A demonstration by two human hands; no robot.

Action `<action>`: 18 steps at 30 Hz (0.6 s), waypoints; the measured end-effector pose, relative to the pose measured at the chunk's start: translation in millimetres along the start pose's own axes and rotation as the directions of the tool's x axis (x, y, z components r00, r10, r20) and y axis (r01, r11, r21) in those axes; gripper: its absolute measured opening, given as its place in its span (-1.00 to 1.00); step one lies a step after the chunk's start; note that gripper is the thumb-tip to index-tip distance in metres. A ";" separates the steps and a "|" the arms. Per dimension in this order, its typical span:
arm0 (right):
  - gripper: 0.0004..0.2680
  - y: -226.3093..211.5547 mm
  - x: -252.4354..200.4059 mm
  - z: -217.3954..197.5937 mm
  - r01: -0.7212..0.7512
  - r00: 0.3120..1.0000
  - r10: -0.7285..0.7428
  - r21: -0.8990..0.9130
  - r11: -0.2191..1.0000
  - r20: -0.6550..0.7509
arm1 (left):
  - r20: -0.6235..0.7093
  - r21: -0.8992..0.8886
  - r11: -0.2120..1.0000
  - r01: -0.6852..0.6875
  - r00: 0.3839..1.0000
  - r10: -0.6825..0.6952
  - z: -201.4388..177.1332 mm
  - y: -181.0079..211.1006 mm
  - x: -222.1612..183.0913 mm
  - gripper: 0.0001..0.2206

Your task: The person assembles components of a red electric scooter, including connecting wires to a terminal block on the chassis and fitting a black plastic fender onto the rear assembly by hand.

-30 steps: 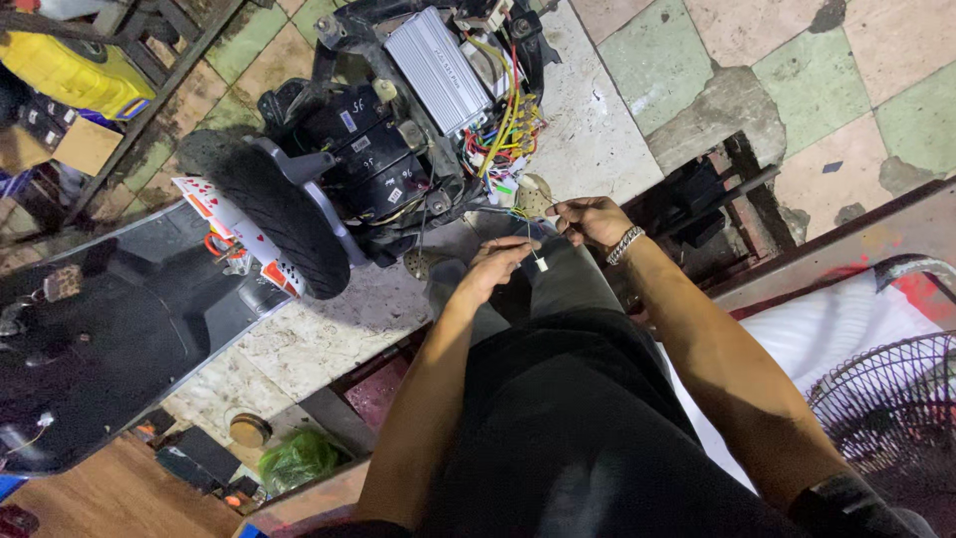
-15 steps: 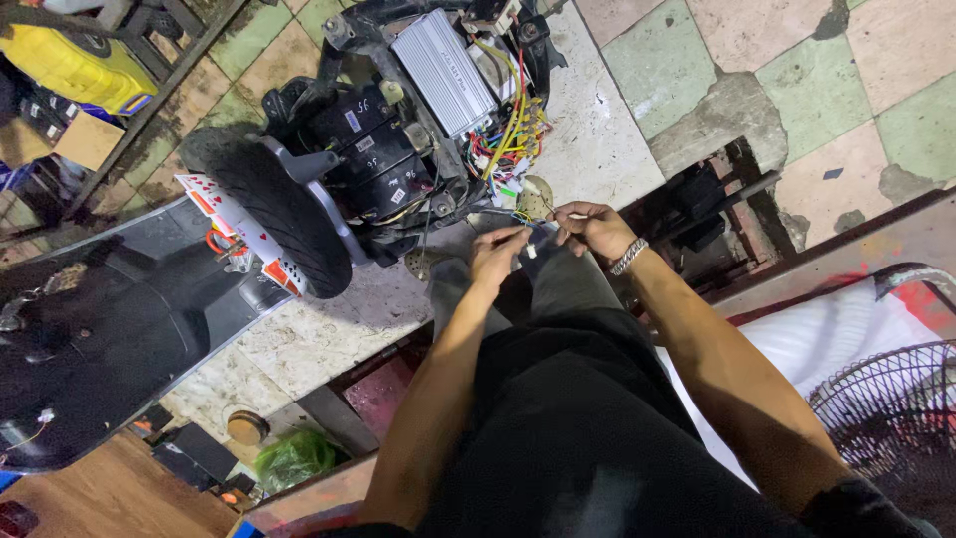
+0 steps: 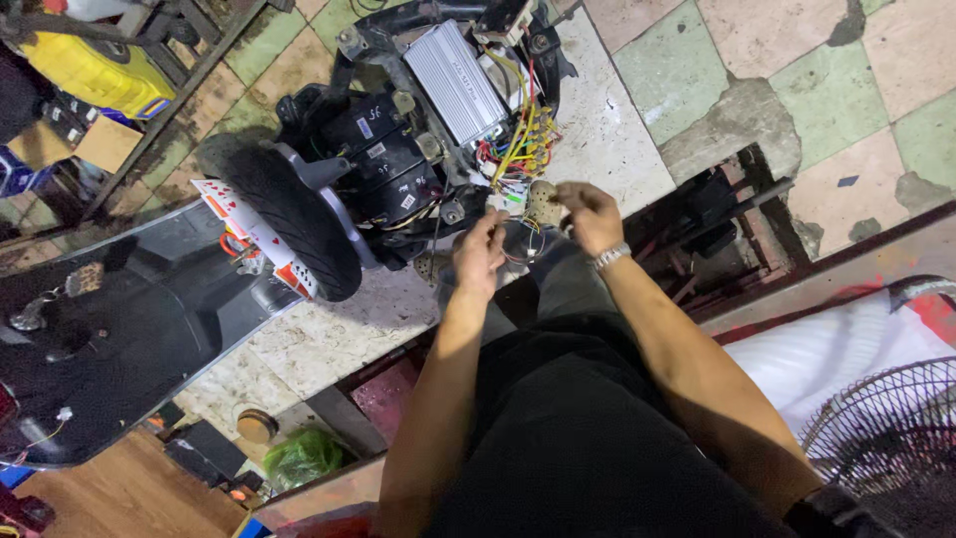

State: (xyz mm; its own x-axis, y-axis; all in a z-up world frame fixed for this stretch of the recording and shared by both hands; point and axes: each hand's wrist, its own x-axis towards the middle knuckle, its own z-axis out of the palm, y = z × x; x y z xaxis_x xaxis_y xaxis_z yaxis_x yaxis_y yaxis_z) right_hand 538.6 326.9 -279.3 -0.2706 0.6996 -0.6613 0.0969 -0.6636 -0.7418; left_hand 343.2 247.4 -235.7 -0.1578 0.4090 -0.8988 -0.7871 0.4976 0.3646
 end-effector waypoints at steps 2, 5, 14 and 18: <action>-0.72 7.2 17.5 9.8 0.167 0.985 -0.166 0.009 0.986 -0.052 | 0.054 -0.001 1.000 -0.003 0.999 0.003 -10.6 7.9 1.9 -0.73; -0.63 7.0 29.8 33.8 -0.124 0.992 0.122 0.162 0.979 0.026 | 0.096 0.057 0.998 0.002 0.995 -0.008 -18.5 9.9 5.8 -0.72; -0.86 3.7 -8.0 37.7 -0.032 0.999 0.032 0.144 0.989 -0.001 | 0.077 0.885 0.336 -0.323 0.812 0.579 3.2 17.1 -18.5 -0.65; -0.83 17.8 -13.8 41.0 0.082 0.994 -0.090 0.137 0.987 0.055 | 0.068 0.981 0.094 -0.171 0.752 0.655 33.2 24.1 -44.4 -0.68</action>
State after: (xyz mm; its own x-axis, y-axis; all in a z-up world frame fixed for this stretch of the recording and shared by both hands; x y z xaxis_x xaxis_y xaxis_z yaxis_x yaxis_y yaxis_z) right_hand 504.7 294.6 -278.8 -0.3307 0.7407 -0.5847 -0.0579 -0.6344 -0.7708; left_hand 351.0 266.7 -178.9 -0.5936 0.6859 -0.4209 0.5380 0.7272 0.4263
